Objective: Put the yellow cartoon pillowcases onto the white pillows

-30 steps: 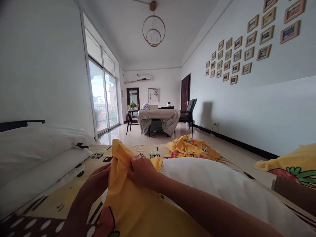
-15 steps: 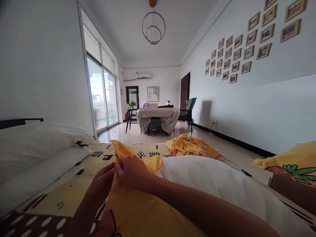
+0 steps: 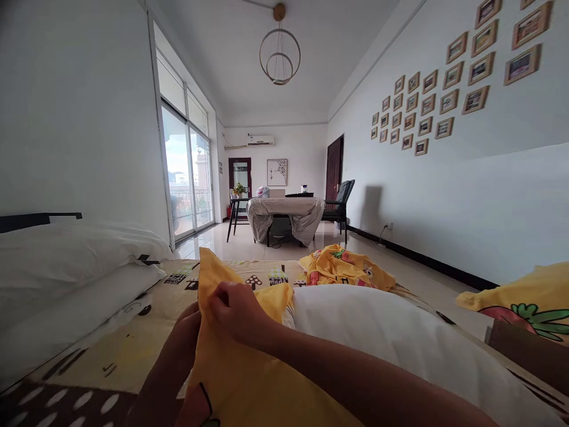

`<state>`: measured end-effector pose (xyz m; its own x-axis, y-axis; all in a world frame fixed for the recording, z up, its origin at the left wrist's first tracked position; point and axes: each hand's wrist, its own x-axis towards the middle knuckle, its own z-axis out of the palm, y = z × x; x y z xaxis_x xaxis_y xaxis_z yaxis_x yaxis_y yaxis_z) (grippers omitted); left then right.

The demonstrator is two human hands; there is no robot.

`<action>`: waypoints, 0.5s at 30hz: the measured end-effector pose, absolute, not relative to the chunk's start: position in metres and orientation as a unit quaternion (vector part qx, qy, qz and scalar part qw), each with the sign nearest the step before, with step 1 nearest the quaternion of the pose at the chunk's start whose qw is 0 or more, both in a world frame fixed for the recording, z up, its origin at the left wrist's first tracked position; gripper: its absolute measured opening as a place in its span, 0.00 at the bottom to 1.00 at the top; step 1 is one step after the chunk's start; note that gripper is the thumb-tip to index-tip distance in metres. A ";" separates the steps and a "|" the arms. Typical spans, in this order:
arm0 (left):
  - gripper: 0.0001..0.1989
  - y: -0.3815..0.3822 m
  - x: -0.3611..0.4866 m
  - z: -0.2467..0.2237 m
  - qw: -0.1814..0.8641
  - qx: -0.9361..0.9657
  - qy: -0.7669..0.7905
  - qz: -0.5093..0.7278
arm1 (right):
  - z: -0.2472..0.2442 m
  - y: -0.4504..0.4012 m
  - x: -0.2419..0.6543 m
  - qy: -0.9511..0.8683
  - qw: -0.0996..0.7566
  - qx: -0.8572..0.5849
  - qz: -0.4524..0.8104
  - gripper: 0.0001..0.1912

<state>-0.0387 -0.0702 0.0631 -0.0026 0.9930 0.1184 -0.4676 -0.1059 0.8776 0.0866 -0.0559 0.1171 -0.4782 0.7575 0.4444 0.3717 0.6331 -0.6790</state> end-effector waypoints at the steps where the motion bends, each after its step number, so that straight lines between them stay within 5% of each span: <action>1: 0.18 -0.071 -0.038 0.064 0.586 0.399 0.329 0.624 | 0.116 -0.054 0.087 -0.818 0.380 -0.365 0.231 0.06; 8: 0.17 -0.069 -0.035 0.064 0.581 0.406 0.332 0.622 | 0.118 -0.047 0.091 -0.817 0.325 -0.439 0.184 0.09; 15: 0.15 -0.064 -0.035 0.061 0.570 0.402 0.356 0.622 | 0.117 -0.042 0.095 -0.787 0.300 -0.455 0.290 0.04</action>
<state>-0.0353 -0.0640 0.0613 -0.0274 0.9951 0.0948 -0.4228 -0.0975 0.9010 0.0950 -0.0423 0.1166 -0.4067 0.8897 0.2076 0.5414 0.4178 -0.7296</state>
